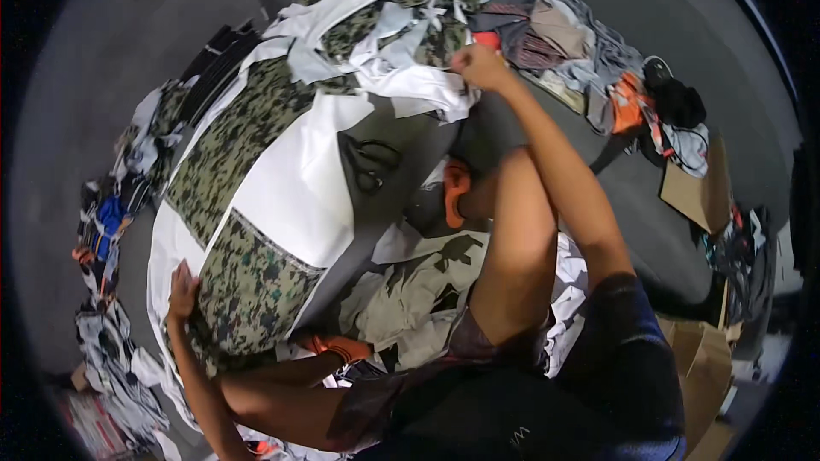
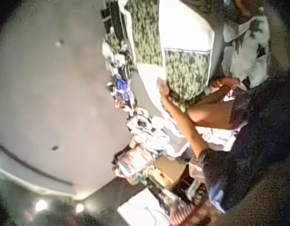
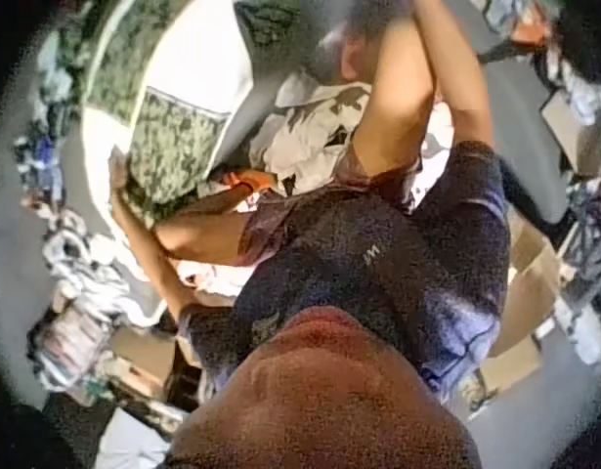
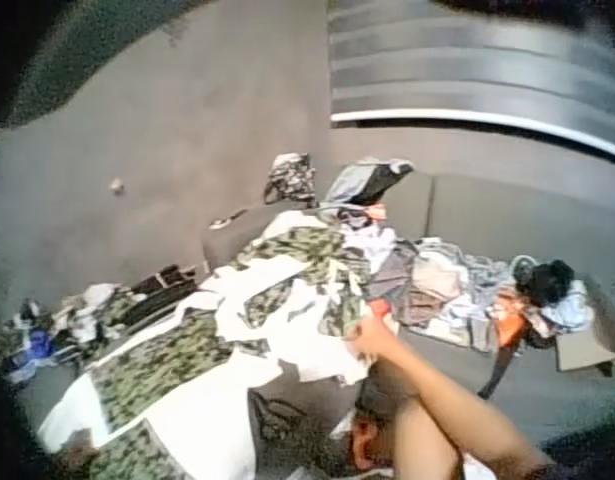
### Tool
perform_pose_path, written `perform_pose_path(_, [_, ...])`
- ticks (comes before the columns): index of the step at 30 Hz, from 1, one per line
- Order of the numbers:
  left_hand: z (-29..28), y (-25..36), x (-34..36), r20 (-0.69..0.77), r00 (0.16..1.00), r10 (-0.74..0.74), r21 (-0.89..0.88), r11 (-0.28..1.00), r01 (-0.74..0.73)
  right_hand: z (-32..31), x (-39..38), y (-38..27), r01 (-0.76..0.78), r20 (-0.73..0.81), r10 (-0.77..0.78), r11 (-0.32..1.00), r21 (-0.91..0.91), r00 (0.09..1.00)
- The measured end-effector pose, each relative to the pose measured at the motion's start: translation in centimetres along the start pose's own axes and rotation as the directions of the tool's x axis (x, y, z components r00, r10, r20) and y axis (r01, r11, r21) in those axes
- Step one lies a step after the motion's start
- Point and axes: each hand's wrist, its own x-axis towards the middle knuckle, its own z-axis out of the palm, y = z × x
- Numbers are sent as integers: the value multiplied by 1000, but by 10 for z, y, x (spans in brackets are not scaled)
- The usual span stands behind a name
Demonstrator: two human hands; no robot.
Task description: Cutting pieces out of a camouflage-patterned fabric using scissors on a production floor.
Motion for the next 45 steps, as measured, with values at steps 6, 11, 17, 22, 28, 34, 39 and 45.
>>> perform_pose_path(6, [7,-18,13,-8,1000,0,213,977,2,-104,-63,114,-287,-164,237,743,-605,958])
perform_pose_path(11, [8,-20,-2,-86,995,-44,150,987,56,-108,-78,126,-252,-68,268,749,-613,961])
perform_pose_path(17, [11,-18,-2,-122,992,-42,108,993,55,-101,-75,125,-309,-87,338,685,-660,937])
perform_pose_path(22, [12,-16,1,-122,992,-29,108,993,42,-111,-71,136,-291,-53,344,691,-662,937])
perform_pose_path(28, [8,-9,-6,-145,989,-32,71,997,43,-106,-69,130,-290,-21,356,723,-628,934])
perform_pose_path(34, [11,-13,-3,-164,986,20,56,998,-11,-112,-72,150,-279,-70,309,710,-647,949])
perform_pose_path(39, [14,-31,1,-135,987,90,88,993,-78,-134,-73,154,-81,139,195,816,-572,971])
perform_pose_path(45, [9,-34,-10,-140,984,110,62,993,-102,-156,-57,118,21,316,225,784,-620,922])
